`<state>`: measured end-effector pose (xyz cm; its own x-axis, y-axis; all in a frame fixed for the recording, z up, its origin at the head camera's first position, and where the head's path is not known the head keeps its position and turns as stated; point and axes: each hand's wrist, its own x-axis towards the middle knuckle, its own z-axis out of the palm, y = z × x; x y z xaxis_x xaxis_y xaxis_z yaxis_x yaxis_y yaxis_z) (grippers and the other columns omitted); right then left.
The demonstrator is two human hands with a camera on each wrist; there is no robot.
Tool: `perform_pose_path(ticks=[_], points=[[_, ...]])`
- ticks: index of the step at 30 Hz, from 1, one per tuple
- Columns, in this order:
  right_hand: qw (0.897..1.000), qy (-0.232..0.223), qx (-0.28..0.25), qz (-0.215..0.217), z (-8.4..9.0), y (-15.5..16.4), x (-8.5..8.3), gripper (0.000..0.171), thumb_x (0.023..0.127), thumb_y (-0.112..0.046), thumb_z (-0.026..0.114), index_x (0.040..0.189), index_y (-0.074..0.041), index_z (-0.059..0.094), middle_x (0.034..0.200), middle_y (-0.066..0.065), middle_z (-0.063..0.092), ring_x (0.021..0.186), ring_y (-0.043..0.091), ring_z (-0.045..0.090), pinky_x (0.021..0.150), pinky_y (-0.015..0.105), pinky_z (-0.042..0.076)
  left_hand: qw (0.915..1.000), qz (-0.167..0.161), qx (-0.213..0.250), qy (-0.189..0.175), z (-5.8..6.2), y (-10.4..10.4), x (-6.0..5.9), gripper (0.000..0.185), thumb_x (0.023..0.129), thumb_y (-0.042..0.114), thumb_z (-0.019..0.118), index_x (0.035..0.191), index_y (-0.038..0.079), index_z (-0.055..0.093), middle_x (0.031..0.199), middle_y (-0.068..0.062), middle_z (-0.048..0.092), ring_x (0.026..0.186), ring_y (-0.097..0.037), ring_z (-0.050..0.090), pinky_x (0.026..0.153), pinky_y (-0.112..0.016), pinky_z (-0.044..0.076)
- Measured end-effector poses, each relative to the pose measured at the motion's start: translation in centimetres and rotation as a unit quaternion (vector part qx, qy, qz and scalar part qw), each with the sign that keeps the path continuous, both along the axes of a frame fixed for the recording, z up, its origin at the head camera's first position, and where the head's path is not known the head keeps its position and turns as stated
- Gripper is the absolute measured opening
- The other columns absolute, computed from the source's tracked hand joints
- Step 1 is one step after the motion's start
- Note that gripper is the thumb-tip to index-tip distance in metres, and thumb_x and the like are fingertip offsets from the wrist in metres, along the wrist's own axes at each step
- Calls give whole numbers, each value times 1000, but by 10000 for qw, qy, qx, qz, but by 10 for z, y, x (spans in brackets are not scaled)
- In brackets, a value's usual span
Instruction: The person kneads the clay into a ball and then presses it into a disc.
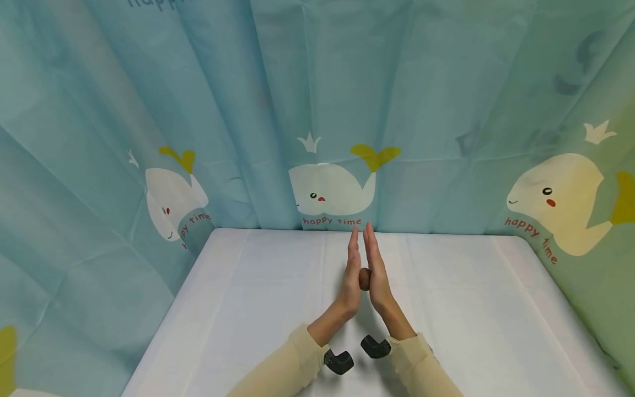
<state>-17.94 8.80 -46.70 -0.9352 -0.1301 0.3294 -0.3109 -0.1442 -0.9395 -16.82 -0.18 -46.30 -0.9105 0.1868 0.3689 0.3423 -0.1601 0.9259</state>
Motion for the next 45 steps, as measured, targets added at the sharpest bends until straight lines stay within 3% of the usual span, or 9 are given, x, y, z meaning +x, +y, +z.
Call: perform_pose_path(ticks=[4, 7, 11, 21, 26, 31, 34, 36, 45], points=[[9993, 133, -266, 224, -6, -2, 0, 56, 113, -40, 9, 167, -26, 8, 172, 6, 9, 92, -4, 51, 58, 19, 33, 9997, 87, 216, 29, 5, -1, -2, 58, 112, 32, 10, 167, 13, 2, 173, -2, 1, 157, -18, 2, 124, -50, 7], [9984, 327, -319, 348, -9, -7, 3, 56, 113, -38, 9, 167, -23, 8, 172, 6, 7, 103, -3, 58, 76, 16, 40, 9991, 256, 326, -24, 9, -2, -7, 57, 112, 33, 9, 167, 16, 4, 173, -3, 2, 158, -18, 1, 124, -51, 5], [9975, 489, -313, 399, -9, -12, 9, 56, 113, -35, 8, 167, -20, 8, 173, 1, 5, 155, 6, 9, 115, 22, 21, 9980, 560, 280, -46, 8, -3, -16, 57, 112, 33, 12, 167, 17, 8, 173, -6, 4, 158, -18, 2, 124, -52, 4], [9992, 385, -40, -57, 3, -8, 10, 55, 112, -37, 10, 167, -29, 9, 172, -6, 10, 157, 16, 8, 122, 56, 0, 9978, 511, -416, 80, -15, -5, -25, 57, 113, 28, 19, 167, 19, 7, 173, -1, 6, 155, -18, 13, 122, -50, 17], [9999, 48, -15, -115, 5, -2, 2, 54, 112, -39, 9, 166, -33, 6, 171, -7, 11, 157, 13, 7, 123, 50, 6, 9995, 113, -305, 30, -13, 0, -10, 61, 111, 37, 20, 167, 25, 1, 173, 2, -2, 155, -17, 11, 121, -43, 20], [9994, -250, -210, 100, -2, 1, 1, 55, 112, -45, 9, 166, -35, 4, 172, -2, 8, 142, -2, 31, 91, 18, 39, 9997, 104, -177, 118, -2, 1, -4, 62, 110, 37, 18, 167, 23, 0, 173, 1, -1, 129, -15, 43, 79, -21, 39], [9993, -118, -312, 185, -8, -3, 4, 56, 113, -44, 9, 167, -29, 4, 172, 5, 7, 119, -9, 45, 68, 14, 36, 9995, 221, -26, 235, 7, -1, -6, 61, 110, 35, 16, 167, 20, 2, 173, 2, 0, 149, -16, 24, 105, -26, 36], [9993, 63, -315, 171, -10, -6, 7, 57, 113, -40, 8, 167, -23, 4, 172, 6, 5, 126, -7, 45, 89, 13, 38, 9991, 295, 103, 291, 11, -1, -9, 60, 110, 34, 16, 167, 19, 3, 173, 0, 1, 157, -17, 8, 122, -38, 18], [9979, 571, 62, -296, 7, -11, 20, 57, 113, -35, 13, 167, -20, 9, 173, 3, 0, 157, 23, -12, 122, 53, -7, 9991, 261, -192, 272, -3, -2, -11, 60, 111, 35, 20, 167, 24, 2, 173, 1, 0, 157, -18, 7, 123, -54, 7]])
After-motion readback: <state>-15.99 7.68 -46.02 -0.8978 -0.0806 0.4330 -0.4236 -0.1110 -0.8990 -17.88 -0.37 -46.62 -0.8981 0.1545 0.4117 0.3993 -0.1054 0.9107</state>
